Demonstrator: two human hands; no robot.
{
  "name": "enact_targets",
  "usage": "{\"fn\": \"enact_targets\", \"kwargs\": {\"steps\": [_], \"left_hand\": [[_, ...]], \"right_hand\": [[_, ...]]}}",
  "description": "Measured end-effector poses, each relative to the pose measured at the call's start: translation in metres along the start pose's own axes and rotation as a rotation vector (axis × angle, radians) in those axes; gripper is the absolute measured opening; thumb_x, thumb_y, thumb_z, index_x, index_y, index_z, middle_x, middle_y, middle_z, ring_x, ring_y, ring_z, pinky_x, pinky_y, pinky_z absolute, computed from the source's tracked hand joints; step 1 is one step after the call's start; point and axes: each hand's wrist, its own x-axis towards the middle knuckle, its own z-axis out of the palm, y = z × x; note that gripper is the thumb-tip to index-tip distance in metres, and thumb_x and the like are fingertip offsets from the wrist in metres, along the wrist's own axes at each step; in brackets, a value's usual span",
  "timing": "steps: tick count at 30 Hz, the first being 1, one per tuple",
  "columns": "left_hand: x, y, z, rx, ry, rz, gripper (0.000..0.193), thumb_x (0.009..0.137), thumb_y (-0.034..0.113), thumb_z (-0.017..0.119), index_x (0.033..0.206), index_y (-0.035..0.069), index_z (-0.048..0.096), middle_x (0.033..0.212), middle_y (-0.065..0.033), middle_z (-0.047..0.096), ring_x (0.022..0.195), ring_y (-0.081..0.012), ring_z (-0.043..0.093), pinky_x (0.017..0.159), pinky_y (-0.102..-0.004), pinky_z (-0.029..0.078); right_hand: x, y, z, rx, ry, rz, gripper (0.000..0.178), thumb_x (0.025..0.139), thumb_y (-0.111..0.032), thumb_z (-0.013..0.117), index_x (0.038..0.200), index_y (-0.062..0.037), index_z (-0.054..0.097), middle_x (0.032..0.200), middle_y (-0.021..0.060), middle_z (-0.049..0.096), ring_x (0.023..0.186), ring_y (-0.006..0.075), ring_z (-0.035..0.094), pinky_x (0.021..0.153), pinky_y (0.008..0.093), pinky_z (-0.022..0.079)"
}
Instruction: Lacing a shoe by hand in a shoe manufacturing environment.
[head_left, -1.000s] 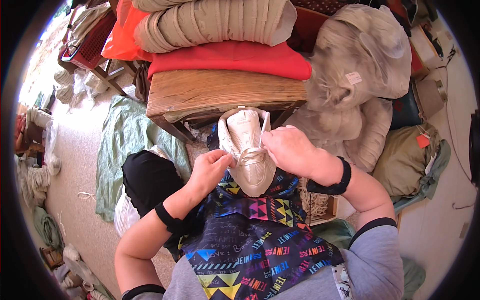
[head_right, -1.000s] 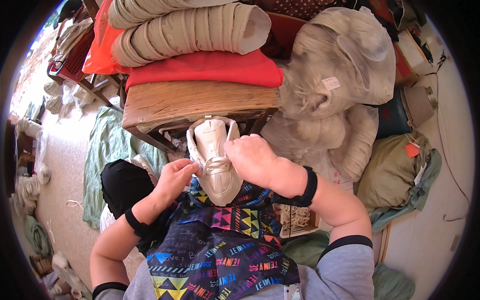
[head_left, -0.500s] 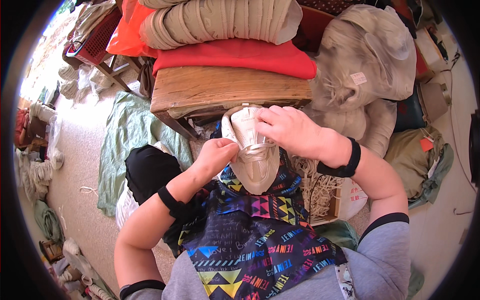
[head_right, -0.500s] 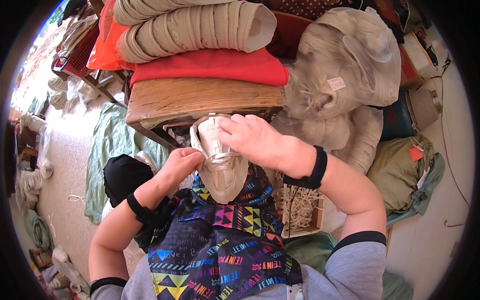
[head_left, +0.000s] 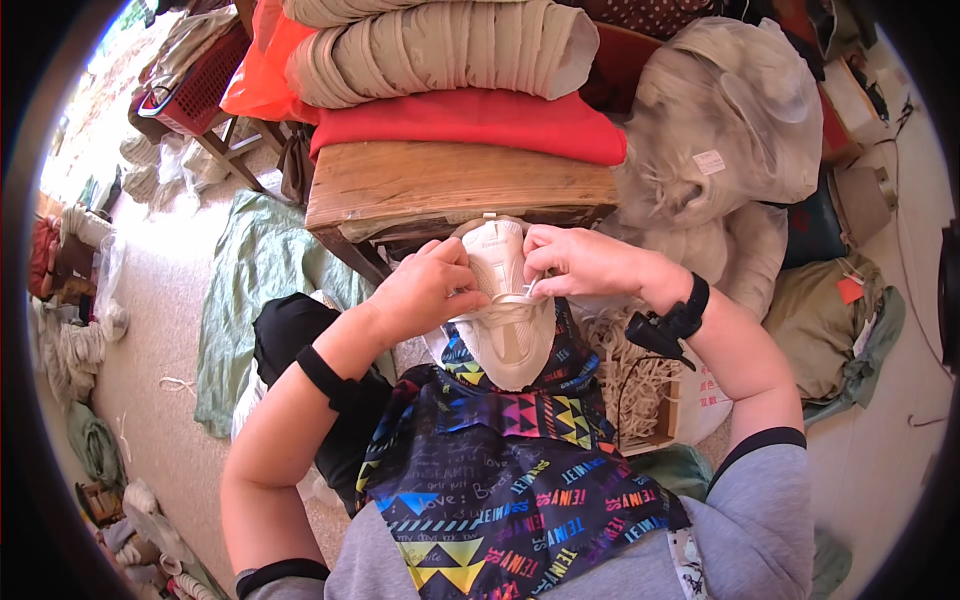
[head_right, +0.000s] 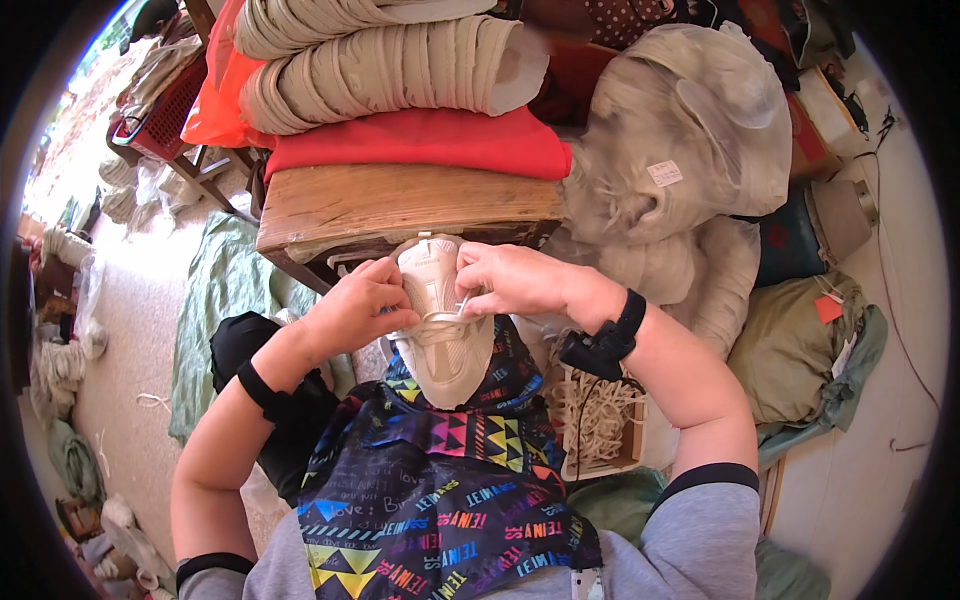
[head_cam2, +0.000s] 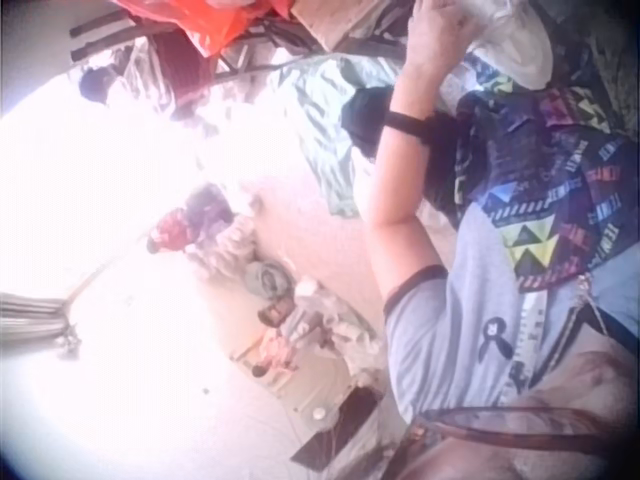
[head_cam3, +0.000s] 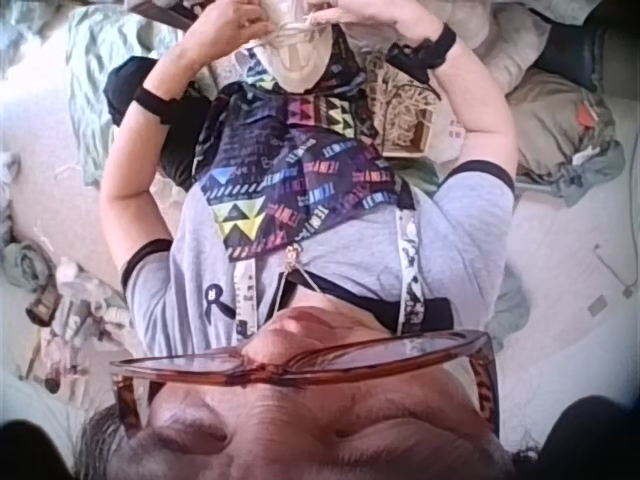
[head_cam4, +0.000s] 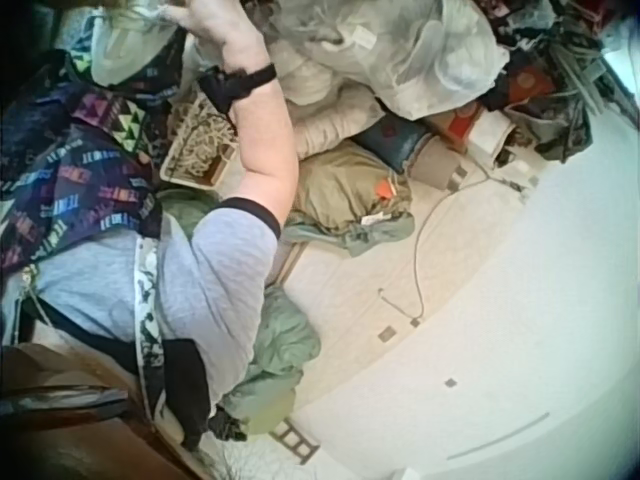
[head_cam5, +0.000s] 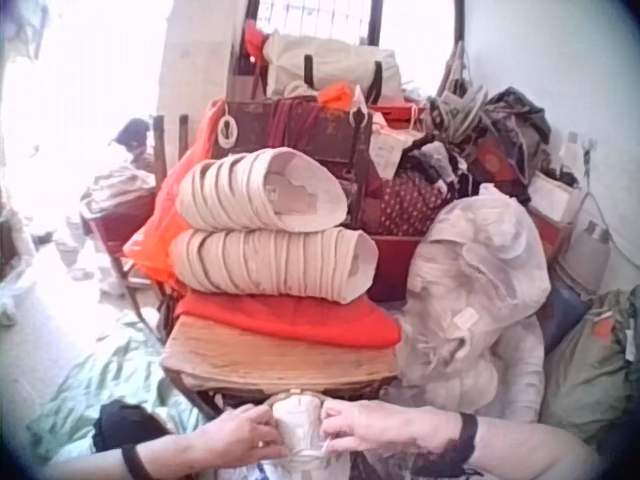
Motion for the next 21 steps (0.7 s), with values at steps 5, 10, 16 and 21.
{"fn": "enact_targets", "kwargs": {"steps": [5,10,16,21], "left_hand": [[-0.003,0.009,0.039,-0.075,0.394,-0.199,0.016,0.077,0.019,0.073,0.077,0.004,0.069,0.096,-0.0091,0.054,0.095,-0.0307,0.052,0.085,-0.0386,0.045],[0.011,0.053,0.012,-0.402,0.702,-0.232,0.014,0.081,0.015,0.074,0.084,0.002,0.07,0.096,-0.0079,0.053,0.095,-0.021,0.052,0.083,-0.0325,0.043],[0.027,0.073,-0.049,-0.467,0.794,-0.054,0.016,0.09,0.019,0.067,0.094,0.003,0.07,0.098,-0.0043,0.053,0.087,-0.0121,0.053,0.076,-0.0254,0.044],[0.029,0.047,-0.037,-1.282,0.38,-0.315,0.031,0.1,0.036,0.053,0.109,0.009,0.064,0.07,0.0069,0.053,0.061,-0.0024,0.047,0.058,-0.0183,0.037]], "right_hand": [[0.006,-0.013,0.026,0.214,0.276,0.186,0.014,0.083,-0.016,0.069,0.08,-0.0035,0.065,0.092,0.0068,0.05,0.082,0.0194,0.055,0.074,0.031,0.046],[0.014,-0.053,0.015,0.724,0.387,0.264,0.015,0.09,-0.017,0.068,0.087,-0.0029,0.067,0.092,0.0022,0.051,0.072,0.0101,0.055,0.064,0.0241,0.047],[0.017,-0.082,-0.025,1.09,0.249,-0.085,0.021,0.098,-0.022,0.058,0.093,-0.0027,0.063,0.089,0.0025,0.061,0.067,0.006,0.059,0.06,0.0206,0.047],[0.016,-0.131,-0.067,1.018,0.218,-0.036,0.021,0.099,-0.023,0.056,0.092,-0.0039,0.062,0.083,0.0056,0.067,0.058,0.0078,0.06,0.059,0.0216,0.049]]}}
